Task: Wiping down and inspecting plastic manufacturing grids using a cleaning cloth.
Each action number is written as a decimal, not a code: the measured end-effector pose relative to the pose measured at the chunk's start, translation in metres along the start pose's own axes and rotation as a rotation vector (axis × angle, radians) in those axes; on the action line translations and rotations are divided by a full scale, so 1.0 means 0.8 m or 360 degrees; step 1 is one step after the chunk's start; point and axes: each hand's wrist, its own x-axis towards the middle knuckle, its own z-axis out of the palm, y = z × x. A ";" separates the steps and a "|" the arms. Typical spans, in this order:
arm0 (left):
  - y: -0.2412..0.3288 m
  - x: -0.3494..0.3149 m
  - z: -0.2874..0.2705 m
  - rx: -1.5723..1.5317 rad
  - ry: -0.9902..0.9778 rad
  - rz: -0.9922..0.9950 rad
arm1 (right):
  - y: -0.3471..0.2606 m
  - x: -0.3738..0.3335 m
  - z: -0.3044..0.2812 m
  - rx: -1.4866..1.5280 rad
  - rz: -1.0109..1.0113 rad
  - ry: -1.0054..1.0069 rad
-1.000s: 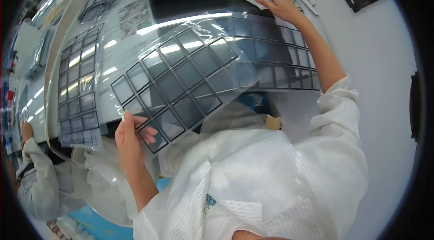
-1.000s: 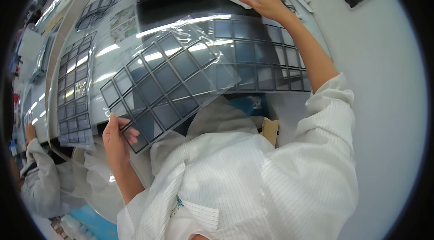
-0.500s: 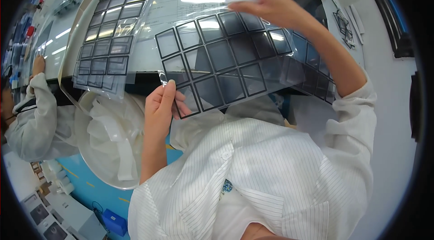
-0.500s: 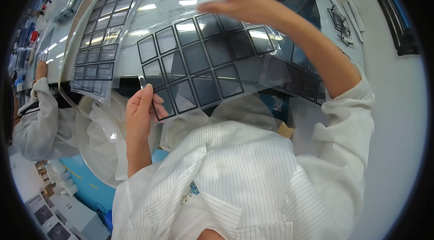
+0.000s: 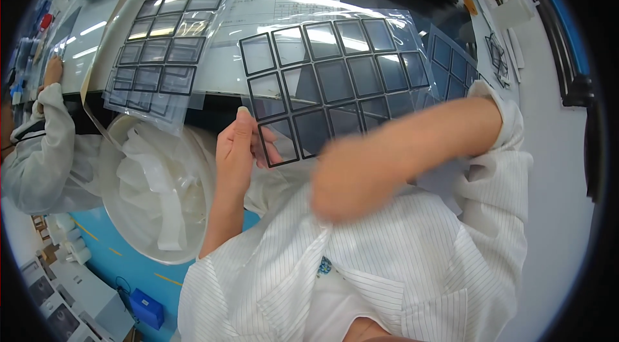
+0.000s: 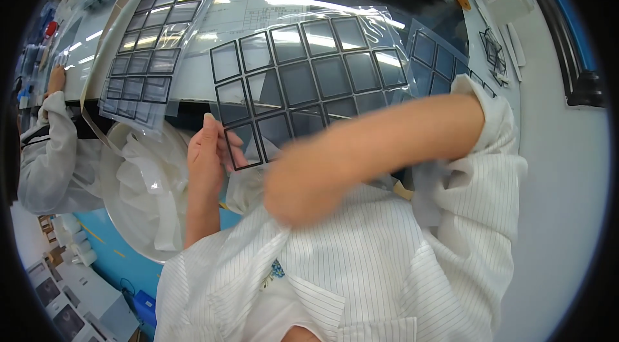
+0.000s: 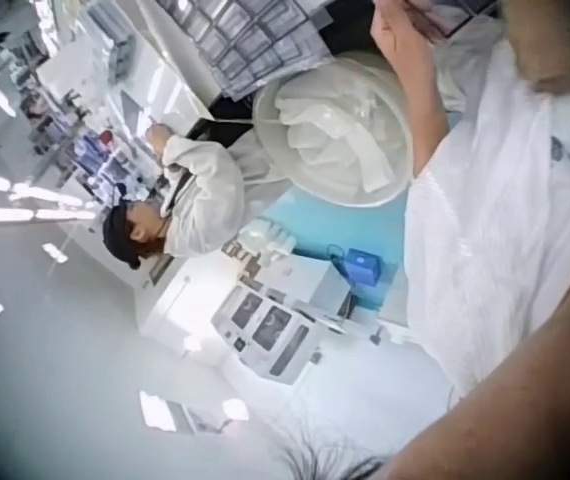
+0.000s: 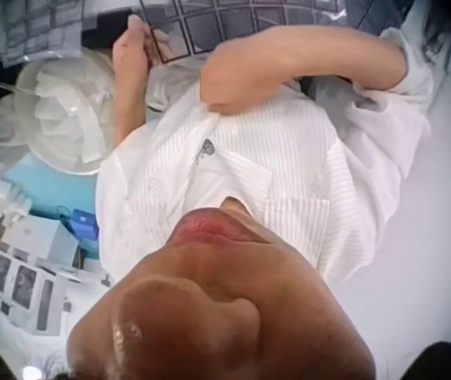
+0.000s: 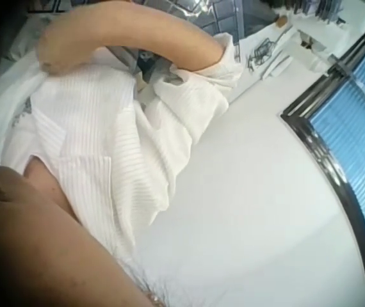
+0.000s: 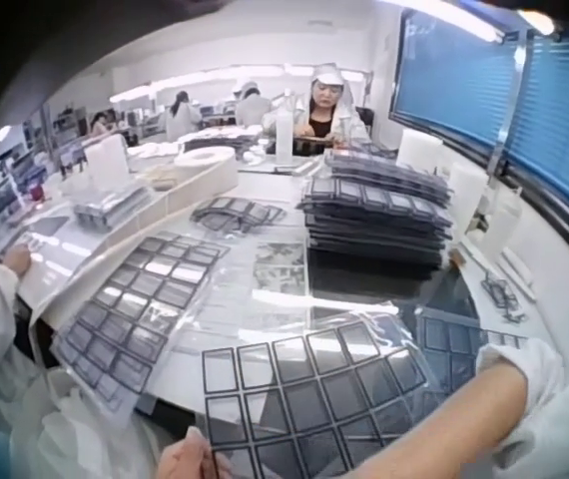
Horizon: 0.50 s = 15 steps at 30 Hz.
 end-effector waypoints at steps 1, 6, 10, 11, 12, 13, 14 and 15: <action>-0.001 0.002 0.000 -0.0026 -0.0021 -0.0001 | -0.021 -0.006 0.010 0.0263 -0.0129 -0.0157; 0.001 -0.001 -0.006 0.0023 0.0009 -0.0003 | 0.025 -0.024 -0.073 -0.0159 0.0615 0.0678; 0.000 0.007 0.005 0.0100 -0.0019 0.0069 | 0.148 -0.026 -0.090 -0.0805 0.1123 0.1363; -0.001 0.009 0.004 0.0102 -0.0019 0.0079 | 0.152 -0.018 -0.084 -0.0814 0.1122 0.1366; -0.003 0.008 0.003 0.0067 -0.0016 0.0069 | 0.151 -0.008 -0.076 -0.0891 0.1074 0.1256; -0.004 0.009 0.003 0.0032 -0.0015 0.0061 | 0.150 -0.002 -0.070 -0.0967 0.1028 0.1145; -0.005 0.007 0.001 0.0029 0.0012 0.0059 | 0.139 0.007 -0.069 -0.0887 0.0959 0.1007; -0.005 0.004 0.001 0.0015 0.0015 0.0062 | 0.120 0.011 -0.074 -0.0845 0.0917 0.0876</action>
